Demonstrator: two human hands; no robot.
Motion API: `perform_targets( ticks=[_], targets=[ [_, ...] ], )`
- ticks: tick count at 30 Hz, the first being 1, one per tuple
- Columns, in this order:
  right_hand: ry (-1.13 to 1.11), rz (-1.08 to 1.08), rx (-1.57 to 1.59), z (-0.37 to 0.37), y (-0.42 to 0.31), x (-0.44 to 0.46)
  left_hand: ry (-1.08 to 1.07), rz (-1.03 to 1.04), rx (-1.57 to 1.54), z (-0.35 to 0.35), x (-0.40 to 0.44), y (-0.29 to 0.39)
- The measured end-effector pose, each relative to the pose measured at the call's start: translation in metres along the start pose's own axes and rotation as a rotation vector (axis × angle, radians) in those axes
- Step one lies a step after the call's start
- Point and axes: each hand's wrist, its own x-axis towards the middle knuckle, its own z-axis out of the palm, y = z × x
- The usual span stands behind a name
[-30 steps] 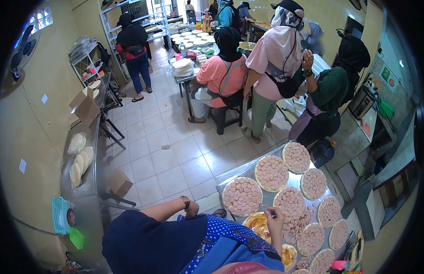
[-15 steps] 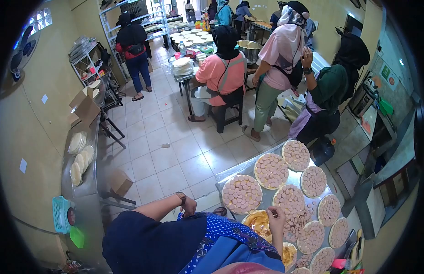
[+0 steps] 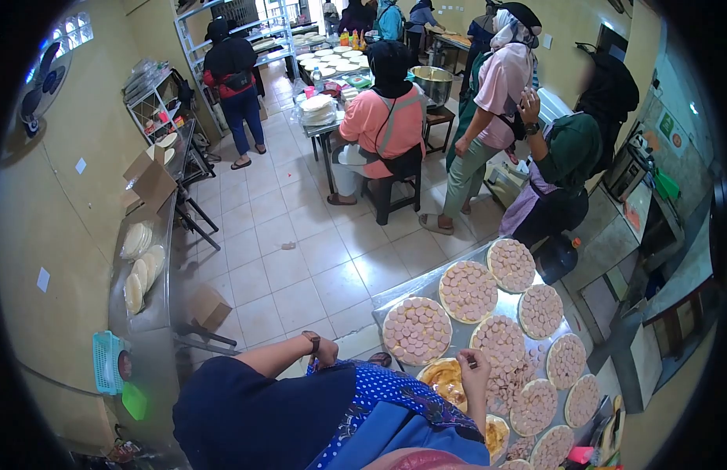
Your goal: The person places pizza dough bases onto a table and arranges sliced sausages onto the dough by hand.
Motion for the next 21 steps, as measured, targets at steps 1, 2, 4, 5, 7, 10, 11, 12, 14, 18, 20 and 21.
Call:
perform_targets(
  ticks=[1,2,4,5,7,10,11,12,14,18,20,21],
  targets=[
    [0.004,0.014,-0.002,0.000,-0.003,0.000,0.013,0.032,0.035,0.000,0.008,-0.004],
    [0.005,0.015,-0.001,0.000,-0.003,0.000,0.025,0.065,0.069,0.001,0.016,-0.008],
    [0.017,0.016,0.019,-0.001,-0.002,0.000,0.006,0.084,0.077,-0.001,0.002,0.005],
    [0.019,0.016,0.019,-0.001,-0.002,0.000,-0.011,0.104,0.083,-0.003,-0.003,0.011],
    [0.017,0.023,0.005,-0.003,-0.002,0.000,-0.010,0.128,0.133,-0.004,-0.002,0.014],
    [0.032,0.051,0.006,-0.008,-0.010,-0.004,0.002,0.177,0.215,-0.004,0.022,0.001],
    [0.036,0.049,0.006,-0.009,-0.008,-0.005,0.010,0.203,0.245,-0.003,0.034,-0.007],
    [0.044,0.037,0.006,-0.010,-0.004,-0.007,0.010,0.203,0.248,-0.004,0.032,-0.005],
    [0.053,0.028,0.007,-0.012,0.001,-0.009,-0.039,0.166,0.167,-0.009,0.010,0.007],
    [0.083,0.062,-0.013,-0.019,-0.002,-0.015,-0.055,0.124,-0.064,-0.009,-0.004,0.004],
    [0.111,-0.005,-0.050,-0.027,0.014,-0.011,-0.101,0.148,-0.333,-0.011,-0.003,-0.009],
    [0.126,-0.056,-0.077,-0.035,0.032,-0.013,-0.123,0.185,-0.377,-0.013,0.005,-0.020]
  ],
)
